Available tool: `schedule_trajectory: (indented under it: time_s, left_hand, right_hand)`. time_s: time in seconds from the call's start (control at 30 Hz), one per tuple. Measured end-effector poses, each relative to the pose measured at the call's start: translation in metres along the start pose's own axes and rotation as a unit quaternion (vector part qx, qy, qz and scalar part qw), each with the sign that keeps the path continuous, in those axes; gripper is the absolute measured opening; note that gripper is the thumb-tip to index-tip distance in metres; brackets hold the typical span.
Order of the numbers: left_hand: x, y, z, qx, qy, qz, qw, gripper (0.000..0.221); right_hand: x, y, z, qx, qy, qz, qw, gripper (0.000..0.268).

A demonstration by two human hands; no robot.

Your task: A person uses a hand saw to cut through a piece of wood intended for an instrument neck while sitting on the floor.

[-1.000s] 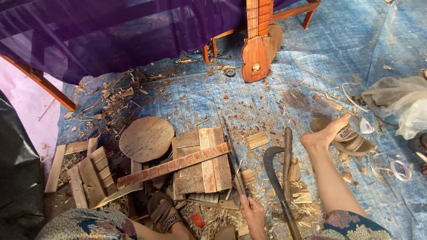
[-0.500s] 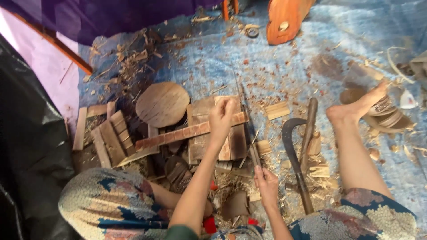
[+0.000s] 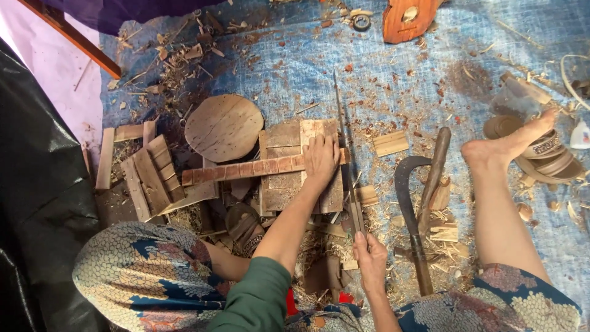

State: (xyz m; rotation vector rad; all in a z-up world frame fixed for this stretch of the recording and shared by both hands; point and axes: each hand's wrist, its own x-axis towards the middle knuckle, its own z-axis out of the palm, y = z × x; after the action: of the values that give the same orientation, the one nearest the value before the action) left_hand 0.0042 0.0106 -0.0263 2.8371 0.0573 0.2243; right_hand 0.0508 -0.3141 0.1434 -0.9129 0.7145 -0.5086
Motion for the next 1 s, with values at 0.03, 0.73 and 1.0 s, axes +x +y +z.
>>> schedule_trajectory:
  time_s: [0.03, 0.73, 1.0]
  left_hand:
    - [-0.002, 0.002, -0.003, 0.001, -0.004, -0.002, 1.0, 0.025]
    - [0.0, 0.016, -0.014, 0.012, 0.012, -0.013, 1.0, 0.019]
    - [-0.002, 0.017, -0.017, -0.021, 0.009, -0.012, 1.0, 0.014]
  right_hand:
    - [0.006, 0.005, -0.004, -0.003, 0.001, 0.004, 1.0, 0.112]
    - [0.016, 0.015, -0.004, -0.063, 0.003, -0.053, 0.997, 0.102]
    - [0.004, 0.009, 0.002, -0.052, 0.024, -0.029, 0.998, 0.109]
